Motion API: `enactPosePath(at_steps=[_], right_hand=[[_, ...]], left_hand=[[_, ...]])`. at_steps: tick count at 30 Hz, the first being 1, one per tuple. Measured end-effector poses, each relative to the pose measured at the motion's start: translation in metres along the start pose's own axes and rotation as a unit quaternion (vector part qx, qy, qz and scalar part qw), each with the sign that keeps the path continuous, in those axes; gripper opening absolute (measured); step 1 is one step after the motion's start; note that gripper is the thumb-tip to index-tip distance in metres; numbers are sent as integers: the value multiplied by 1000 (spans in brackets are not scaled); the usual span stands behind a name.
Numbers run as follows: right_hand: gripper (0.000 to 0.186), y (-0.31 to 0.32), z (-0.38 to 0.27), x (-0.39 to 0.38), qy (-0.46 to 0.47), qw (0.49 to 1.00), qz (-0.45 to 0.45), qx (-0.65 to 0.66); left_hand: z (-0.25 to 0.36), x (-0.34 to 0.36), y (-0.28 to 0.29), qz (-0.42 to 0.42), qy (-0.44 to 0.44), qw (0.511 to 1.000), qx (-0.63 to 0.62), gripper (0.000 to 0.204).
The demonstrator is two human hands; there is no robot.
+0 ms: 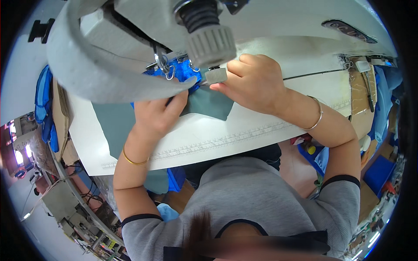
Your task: The recorder is sewing a blue mesh pocket onto a green leather panel using an industrial sewing machine.
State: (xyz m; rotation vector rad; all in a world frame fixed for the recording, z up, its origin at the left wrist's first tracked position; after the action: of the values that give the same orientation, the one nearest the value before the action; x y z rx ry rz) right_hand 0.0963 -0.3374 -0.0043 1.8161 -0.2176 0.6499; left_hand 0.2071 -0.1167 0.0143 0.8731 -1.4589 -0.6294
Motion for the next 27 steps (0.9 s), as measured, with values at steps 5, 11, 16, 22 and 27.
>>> enactPosePath(at_steps=[5, 11, 16, 22, 27], right_hand=[[40, -3, 2, 2, 18, 999, 31, 2], [38, -4, 2, -1, 19, 999, 35, 1], [32, -3, 1, -5, 7, 1000, -2, 10], [31, -1, 3, -6, 24, 999, 8, 31], [31, 0, 2, -8, 35, 999, 3, 35]], left_hand=[[3, 3, -1, -30, 39, 999, 20, 24], [5, 6, -6, -93, 89, 992, -4, 22], [6, 2, -6, -91, 54, 994, 16, 22], [5, 0, -9, -83, 42, 995, -18, 23], [12, 9, -3, -91, 42, 995, 7, 21]])
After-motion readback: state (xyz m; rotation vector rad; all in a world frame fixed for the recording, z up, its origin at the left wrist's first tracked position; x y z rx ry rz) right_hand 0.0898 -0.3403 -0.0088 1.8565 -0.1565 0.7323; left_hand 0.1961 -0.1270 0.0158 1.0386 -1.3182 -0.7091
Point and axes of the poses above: each hand's wrist, its own x-axis towards the middle knuckle, its own y-axis out of the back of the hand, z = x × y, the point moved 1 cm from there along x, towards the middle knuckle, and after that the axes turned 2 degrees about x, right-handed, at the moved point
